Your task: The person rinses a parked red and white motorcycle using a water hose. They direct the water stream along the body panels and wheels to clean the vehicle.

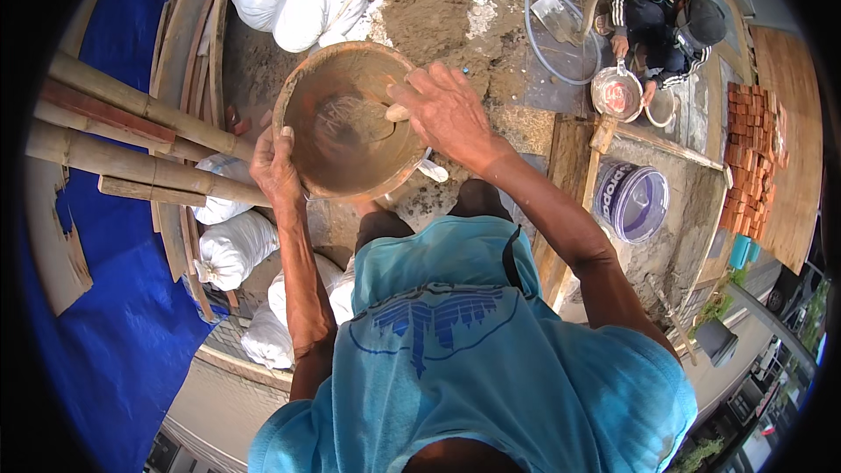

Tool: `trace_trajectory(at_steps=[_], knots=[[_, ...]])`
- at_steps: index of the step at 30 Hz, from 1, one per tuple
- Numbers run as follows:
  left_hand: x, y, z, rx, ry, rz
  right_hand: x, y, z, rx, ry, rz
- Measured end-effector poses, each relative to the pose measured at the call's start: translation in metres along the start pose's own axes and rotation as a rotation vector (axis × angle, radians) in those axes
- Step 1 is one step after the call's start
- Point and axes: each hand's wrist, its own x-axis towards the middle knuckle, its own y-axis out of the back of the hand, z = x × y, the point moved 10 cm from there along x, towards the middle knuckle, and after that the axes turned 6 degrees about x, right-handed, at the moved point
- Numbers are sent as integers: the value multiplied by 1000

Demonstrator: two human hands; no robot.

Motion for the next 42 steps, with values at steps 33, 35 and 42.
trace_trajectory(at_steps=[33, 35, 42], knots=[[-63, -195, -21, -130, 92, -208, -89, -17, -1, 46, -284, -52], [-66, -199, -17, -140, 104, -194, -92, -14, 0, 25, -270, -39], [-64, -208, -32, -138, 118, -225, -109, 2, 54, 312, -659, 163]])
